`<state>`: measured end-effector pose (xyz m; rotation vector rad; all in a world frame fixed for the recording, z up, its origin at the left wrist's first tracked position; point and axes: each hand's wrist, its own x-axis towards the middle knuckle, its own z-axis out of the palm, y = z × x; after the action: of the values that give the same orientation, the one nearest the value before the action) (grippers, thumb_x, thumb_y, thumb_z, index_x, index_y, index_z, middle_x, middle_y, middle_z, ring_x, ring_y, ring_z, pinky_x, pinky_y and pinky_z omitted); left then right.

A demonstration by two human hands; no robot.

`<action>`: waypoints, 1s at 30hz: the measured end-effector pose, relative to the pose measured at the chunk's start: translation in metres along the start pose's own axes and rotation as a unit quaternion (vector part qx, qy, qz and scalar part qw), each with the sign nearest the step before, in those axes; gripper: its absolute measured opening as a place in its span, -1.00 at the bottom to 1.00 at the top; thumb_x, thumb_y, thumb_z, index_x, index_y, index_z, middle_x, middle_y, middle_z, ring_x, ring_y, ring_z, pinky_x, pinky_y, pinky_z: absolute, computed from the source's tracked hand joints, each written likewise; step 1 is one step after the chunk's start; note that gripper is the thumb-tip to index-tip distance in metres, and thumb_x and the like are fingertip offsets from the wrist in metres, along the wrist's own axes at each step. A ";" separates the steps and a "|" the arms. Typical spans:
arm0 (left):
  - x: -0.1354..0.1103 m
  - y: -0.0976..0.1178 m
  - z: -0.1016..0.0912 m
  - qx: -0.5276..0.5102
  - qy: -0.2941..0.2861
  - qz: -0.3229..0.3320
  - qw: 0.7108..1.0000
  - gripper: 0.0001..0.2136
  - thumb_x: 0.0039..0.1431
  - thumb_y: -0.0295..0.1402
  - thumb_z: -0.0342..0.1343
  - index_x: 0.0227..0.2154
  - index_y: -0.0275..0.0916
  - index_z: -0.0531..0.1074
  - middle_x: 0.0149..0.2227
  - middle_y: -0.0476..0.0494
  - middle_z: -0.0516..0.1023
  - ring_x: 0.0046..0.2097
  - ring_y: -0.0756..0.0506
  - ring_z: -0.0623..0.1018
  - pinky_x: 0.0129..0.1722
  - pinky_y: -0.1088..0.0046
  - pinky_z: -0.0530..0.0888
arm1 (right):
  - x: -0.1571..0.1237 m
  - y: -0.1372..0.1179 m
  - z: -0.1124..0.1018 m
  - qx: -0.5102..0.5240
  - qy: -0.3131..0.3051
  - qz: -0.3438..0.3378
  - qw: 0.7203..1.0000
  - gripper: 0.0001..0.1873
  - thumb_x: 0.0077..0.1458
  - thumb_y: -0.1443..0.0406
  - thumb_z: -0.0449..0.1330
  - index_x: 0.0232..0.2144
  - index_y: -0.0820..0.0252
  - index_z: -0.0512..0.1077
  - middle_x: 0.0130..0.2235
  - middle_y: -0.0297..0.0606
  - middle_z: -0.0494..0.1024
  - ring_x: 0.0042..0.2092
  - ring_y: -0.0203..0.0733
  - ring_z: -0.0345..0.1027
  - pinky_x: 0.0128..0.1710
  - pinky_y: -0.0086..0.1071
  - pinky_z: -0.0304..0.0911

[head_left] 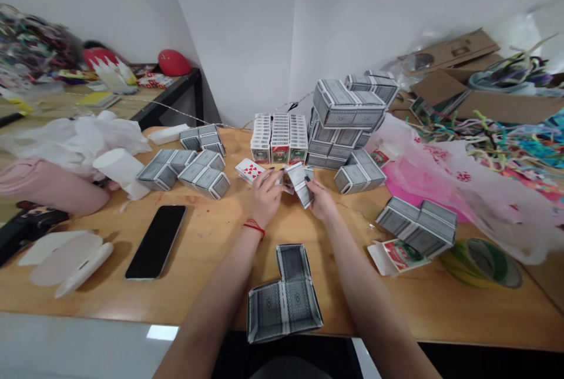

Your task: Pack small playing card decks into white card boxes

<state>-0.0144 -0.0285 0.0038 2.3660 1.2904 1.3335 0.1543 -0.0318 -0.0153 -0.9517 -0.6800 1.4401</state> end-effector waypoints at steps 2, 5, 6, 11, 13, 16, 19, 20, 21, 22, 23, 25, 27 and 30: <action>-0.001 0.005 0.003 -0.018 -0.029 0.042 0.999 -0.78 0.04 -0.52 -0.06 -0.47 -0.16 0.47 -0.01 -0.08 0.41 0.14 -0.12 0.22 0.10 0.13 0.20 | 0.000 0.001 0.001 0.015 -0.002 0.007 1.000 -0.76 -0.23 0.18 0.29 -0.47 0.16 0.38 -0.41 -0.33 0.52 -0.41 -0.25 0.39 -0.35 -0.33 0.34; -0.002 0.009 0.006 -0.022 -0.043 0.071 0.996 -0.77 0.01 -0.55 -0.07 -0.39 -0.18 0.47 0.04 -0.11 0.35 0.18 -0.14 0.17 0.11 0.08 0.18 | 0.001 0.003 0.001 0.035 0.027 -0.006 0.999 -0.77 -0.24 0.19 0.30 -0.51 0.17 0.38 -0.46 -0.37 0.51 -0.45 -0.28 0.37 -0.38 -0.35 0.34; -0.002 0.009 0.007 -0.025 -0.040 0.072 0.996 -0.76 -0.01 -0.55 -0.06 -0.37 -0.19 0.47 0.05 -0.12 0.33 0.19 -0.15 0.15 0.11 0.06 0.18 | 0.002 0.004 0.001 0.040 0.044 -0.013 0.998 -0.77 -0.27 0.20 0.31 -0.54 0.17 0.37 -0.49 -0.39 0.50 -0.46 -0.30 0.36 -0.40 -0.37 0.33; -0.004 0.005 0.012 -0.109 -0.034 0.023 0.993 -0.74 -0.06 -0.51 0.01 -0.25 -0.24 0.42 0.09 -0.20 0.27 0.17 -0.17 0.19 0.12 0.11 0.20 | 0.005 0.010 0.005 0.014 0.106 -0.062 0.992 -0.77 -0.33 0.20 0.33 -0.56 0.19 0.43 -0.52 -0.42 0.48 -0.49 -0.36 0.30 -0.44 -0.46 0.25; -0.004 0.001 0.014 -0.162 -0.028 -0.037 0.986 -0.76 -0.03 -0.49 0.00 -0.25 -0.25 0.41 0.05 -0.20 0.31 0.12 -0.14 0.27 0.09 0.17 0.24 | 0.005 0.011 0.007 -0.017 0.098 -0.076 0.992 -0.73 -0.33 0.18 0.32 -0.50 0.20 0.47 -0.45 -0.37 0.52 -0.44 -0.33 0.32 -0.39 -0.43 0.24; -0.003 -0.003 0.015 -0.236 -0.015 -0.117 0.965 -0.80 0.00 -0.48 -0.03 -0.32 -0.25 0.43 -0.04 -0.18 0.39 0.03 -0.12 0.36 0.04 0.23 0.29 | 0.003 0.013 0.010 -0.061 0.091 -0.090 0.990 -0.69 -0.33 0.17 0.32 -0.45 0.21 0.50 -0.38 -0.30 0.54 -0.36 -0.27 0.34 -0.30 -0.37 0.23; -0.002 -0.005 0.015 -0.282 -0.024 -0.156 0.946 -0.85 0.01 -0.45 -0.02 -0.39 -0.25 0.44 -0.13 -0.16 0.43 -0.04 -0.10 0.39 -0.01 0.29 0.31 | 0.000 0.013 0.013 -0.102 0.101 -0.110 0.984 -0.70 -0.31 0.17 0.30 -0.45 0.21 0.51 -0.38 -0.29 0.54 -0.33 -0.24 0.34 -0.25 -0.34 0.21; -0.001 -0.005 0.016 -0.290 -0.028 -0.165 0.942 -0.87 0.01 -0.43 -0.01 -0.42 -0.26 0.44 -0.17 -0.16 0.44 -0.08 -0.09 0.40 -0.04 0.32 0.32 | -0.001 0.013 0.014 -0.117 0.102 -0.117 0.981 -0.71 -0.30 0.17 0.30 -0.45 0.21 0.51 -0.38 -0.29 0.54 -0.32 -0.24 0.34 -0.25 -0.34 0.21; -0.001 -0.005 0.017 -0.295 -0.030 -0.175 0.939 -0.89 0.01 -0.40 0.01 -0.44 -0.27 0.43 -0.22 -0.15 0.45 -0.13 -0.08 0.42 -0.09 0.35 0.34 | -0.003 0.012 0.015 -0.134 0.103 -0.126 0.978 -0.72 -0.29 0.17 0.29 -0.45 0.21 0.51 -0.38 -0.29 0.54 -0.32 -0.24 0.34 -0.25 -0.35 0.20; 0.000 -0.006 0.019 -0.299 -0.029 -0.187 0.935 -0.89 0.01 -0.38 0.04 -0.45 -0.28 0.42 -0.28 -0.14 0.45 -0.18 -0.07 0.42 -0.13 0.38 0.34 | -0.004 0.012 0.017 -0.151 0.101 -0.134 0.974 -0.73 -0.27 0.17 0.28 -0.46 0.21 0.51 -0.38 -0.29 0.54 -0.32 -0.24 0.33 -0.26 -0.36 0.20; 0.000 -0.007 0.020 -0.302 -0.026 -0.199 0.932 -0.89 0.00 -0.36 0.05 -0.46 -0.28 0.42 -0.32 -0.13 0.45 -0.22 -0.06 0.42 -0.17 0.40 0.35 | -0.005 0.011 0.018 -0.168 0.099 -0.142 0.970 -0.74 -0.25 0.17 0.27 -0.48 0.22 0.51 -0.40 -0.30 0.53 -0.34 -0.24 0.33 -0.29 -0.37 0.20; -0.001 -0.010 0.024 -0.324 -0.010 -0.230 0.918 -0.89 -0.01 -0.35 0.07 -0.46 -0.29 0.40 -0.36 -0.09 0.44 -0.27 -0.03 0.41 -0.21 0.44 0.34 | -0.007 0.010 0.019 -0.184 0.099 -0.145 0.967 -0.75 -0.19 0.14 0.22 -0.53 0.25 0.49 -0.47 -0.32 0.50 -0.39 -0.27 0.30 -0.37 -0.41 0.19; -0.001 -0.013 0.026 -0.368 0.018 -0.272 0.889 -0.88 -0.01 -0.33 0.07 -0.46 -0.29 0.39 -0.39 -0.06 0.44 -0.31 -0.01 0.41 -0.26 0.48 0.35 | -0.006 0.009 0.019 -0.161 0.104 -0.132 0.973 -0.75 -0.16 0.15 0.18 -0.51 0.25 0.46 -0.50 -0.35 0.46 -0.47 -0.32 0.25 -0.48 -0.45 0.14; -0.001 -0.019 0.029 -0.442 0.066 -0.323 0.834 -0.85 -0.03 -0.29 0.09 -0.45 -0.28 0.38 -0.40 -0.02 0.45 -0.34 0.01 0.41 -0.28 0.50 0.35 | -0.005 0.007 0.016 -0.077 0.118 -0.122 0.982 -0.70 -0.23 0.27 0.21 -0.33 0.17 0.37 -0.46 -0.42 0.43 -0.55 -0.41 0.18 -0.61 -0.52 0.05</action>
<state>-0.0048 -0.0094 -0.0235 1.0989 1.0073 1.4125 0.1365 -0.0352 -0.0127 -1.0988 -0.7104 1.0508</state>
